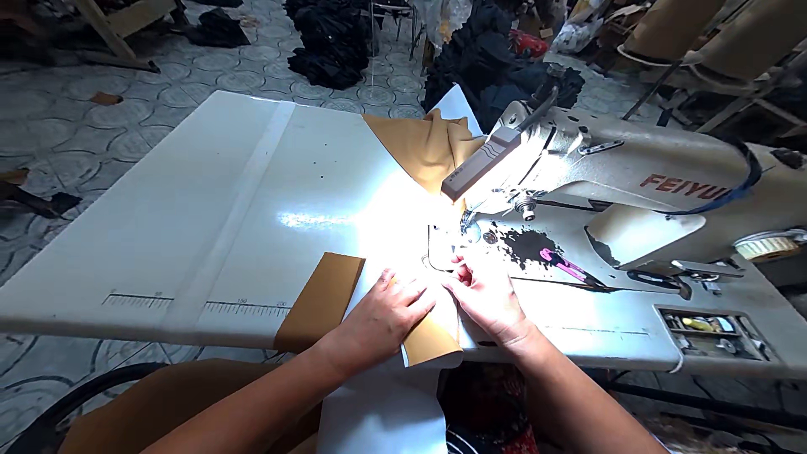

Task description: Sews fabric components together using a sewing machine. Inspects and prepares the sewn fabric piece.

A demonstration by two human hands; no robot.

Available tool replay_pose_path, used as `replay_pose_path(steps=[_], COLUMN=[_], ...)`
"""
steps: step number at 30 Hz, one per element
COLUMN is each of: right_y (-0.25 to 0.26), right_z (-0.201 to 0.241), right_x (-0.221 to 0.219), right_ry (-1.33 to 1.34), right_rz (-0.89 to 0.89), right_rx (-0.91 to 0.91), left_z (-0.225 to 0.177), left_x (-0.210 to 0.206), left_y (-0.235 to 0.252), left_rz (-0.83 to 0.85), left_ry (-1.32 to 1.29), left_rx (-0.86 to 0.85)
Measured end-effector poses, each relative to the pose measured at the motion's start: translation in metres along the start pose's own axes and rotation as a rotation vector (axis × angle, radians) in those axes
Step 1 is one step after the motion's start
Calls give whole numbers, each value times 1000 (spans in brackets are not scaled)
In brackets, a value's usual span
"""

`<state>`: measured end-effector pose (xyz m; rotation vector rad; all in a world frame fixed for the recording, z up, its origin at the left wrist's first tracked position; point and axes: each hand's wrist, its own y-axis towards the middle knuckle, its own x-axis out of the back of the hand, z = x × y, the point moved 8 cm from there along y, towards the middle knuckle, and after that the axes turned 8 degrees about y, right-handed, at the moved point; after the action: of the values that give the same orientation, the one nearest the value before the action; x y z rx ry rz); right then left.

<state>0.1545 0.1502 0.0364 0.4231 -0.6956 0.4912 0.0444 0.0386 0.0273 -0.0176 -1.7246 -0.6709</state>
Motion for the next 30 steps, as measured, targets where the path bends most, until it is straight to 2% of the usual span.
replay_pose_path(steps=[7,11,17,30], right_y=[-7,-9,-12,-30], right_z=[7,12,15,14], right_x=[-9,-14,-13,-4], right_ry=[-60,-132,-157,-249], right_rz=[35,162,112,-14], right_rx=[279,241,304,370], left_z=[0,-3,-6,-15], left_x=[0,2,-3,-5], left_y=[1,1,-4,-4], left_rz=[-5,-17,20,-2], left_ry=[50,96,51,2], left_rx=[-13,41,185,145])
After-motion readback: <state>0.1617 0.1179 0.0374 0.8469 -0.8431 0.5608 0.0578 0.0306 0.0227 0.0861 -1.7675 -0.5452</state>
